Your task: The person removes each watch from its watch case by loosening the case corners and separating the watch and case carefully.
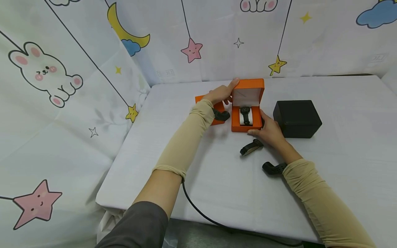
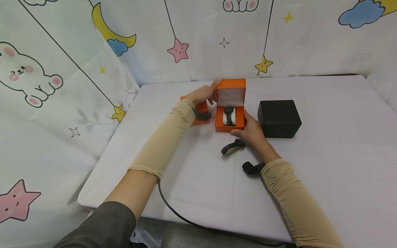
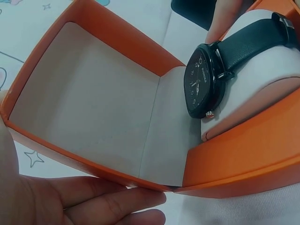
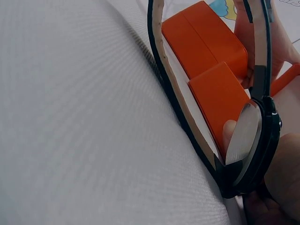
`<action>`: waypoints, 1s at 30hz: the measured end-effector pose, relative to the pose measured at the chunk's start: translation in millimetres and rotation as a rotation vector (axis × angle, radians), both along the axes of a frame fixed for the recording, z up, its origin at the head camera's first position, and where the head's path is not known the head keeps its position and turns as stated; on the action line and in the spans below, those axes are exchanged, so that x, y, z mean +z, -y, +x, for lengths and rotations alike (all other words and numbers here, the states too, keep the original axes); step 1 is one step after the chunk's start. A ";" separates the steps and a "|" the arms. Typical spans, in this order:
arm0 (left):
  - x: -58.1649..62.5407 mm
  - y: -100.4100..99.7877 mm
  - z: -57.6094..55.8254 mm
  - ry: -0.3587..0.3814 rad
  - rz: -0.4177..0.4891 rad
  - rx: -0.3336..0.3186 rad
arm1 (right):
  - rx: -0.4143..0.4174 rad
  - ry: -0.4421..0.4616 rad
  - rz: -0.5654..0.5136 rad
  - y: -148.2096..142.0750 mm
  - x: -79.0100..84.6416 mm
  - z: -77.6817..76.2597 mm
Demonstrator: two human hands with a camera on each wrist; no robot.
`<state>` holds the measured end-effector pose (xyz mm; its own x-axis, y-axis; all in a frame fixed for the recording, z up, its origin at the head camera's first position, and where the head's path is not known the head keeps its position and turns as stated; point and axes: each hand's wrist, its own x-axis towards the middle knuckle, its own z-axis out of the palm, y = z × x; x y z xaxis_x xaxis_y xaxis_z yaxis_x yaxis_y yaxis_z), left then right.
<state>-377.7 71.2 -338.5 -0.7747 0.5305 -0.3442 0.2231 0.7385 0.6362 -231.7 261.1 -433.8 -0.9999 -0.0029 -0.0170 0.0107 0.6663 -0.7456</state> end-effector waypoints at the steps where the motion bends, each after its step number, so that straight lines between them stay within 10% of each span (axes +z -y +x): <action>1: 0.1 -0.2 -0.2 0.002 -0.004 0.002 | 0.000 0.000 0.002 -0.1 -0.2 0.0; 30: -0.4 -2.0 -1.6 0.053 0.038 0.049 | -0.002 0.003 0.004 1.0 1.2 0.4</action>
